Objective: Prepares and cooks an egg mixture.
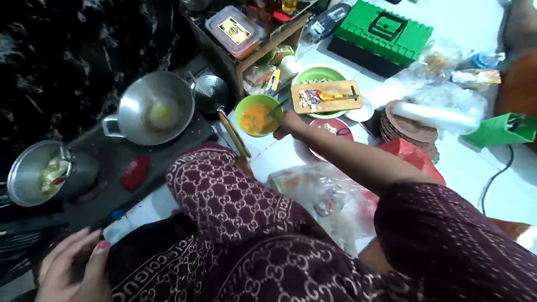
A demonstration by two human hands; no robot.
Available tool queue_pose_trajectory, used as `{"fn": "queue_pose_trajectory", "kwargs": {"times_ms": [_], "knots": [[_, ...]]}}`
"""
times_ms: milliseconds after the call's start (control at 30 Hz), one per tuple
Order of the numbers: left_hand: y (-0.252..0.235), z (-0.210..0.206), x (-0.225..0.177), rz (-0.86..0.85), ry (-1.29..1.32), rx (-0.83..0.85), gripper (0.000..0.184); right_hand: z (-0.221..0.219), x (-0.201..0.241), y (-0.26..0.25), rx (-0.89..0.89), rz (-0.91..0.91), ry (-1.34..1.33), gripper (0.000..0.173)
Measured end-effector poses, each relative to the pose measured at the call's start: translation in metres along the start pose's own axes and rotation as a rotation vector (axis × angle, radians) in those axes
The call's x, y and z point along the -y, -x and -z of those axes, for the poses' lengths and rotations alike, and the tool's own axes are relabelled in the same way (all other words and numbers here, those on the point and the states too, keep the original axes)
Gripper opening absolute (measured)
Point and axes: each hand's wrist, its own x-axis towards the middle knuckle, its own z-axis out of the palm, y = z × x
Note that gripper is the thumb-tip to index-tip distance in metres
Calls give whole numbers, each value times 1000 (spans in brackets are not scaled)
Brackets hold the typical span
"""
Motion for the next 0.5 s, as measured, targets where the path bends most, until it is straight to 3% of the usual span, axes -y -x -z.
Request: {"fn": "queue_pose_trajectory", "kwargs": {"times_ms": [67,233,367,433,500], "knots": [[-26,-19,-19,29,265,47,30,0,44,26,45,114,73,39],[-89,-65,-56,430,720,170,36,-34,136,79,107,343,221,38],[-132,-80,-56,748,923,88,61,-87,181,122,195,393,214,35],[-145,-82,-48,811,1014,49,80,-118,191,131,262,365,204,36],[-155,-83,-33,840,1086,33,87,-148,195,130,341,325,183,35]]}}
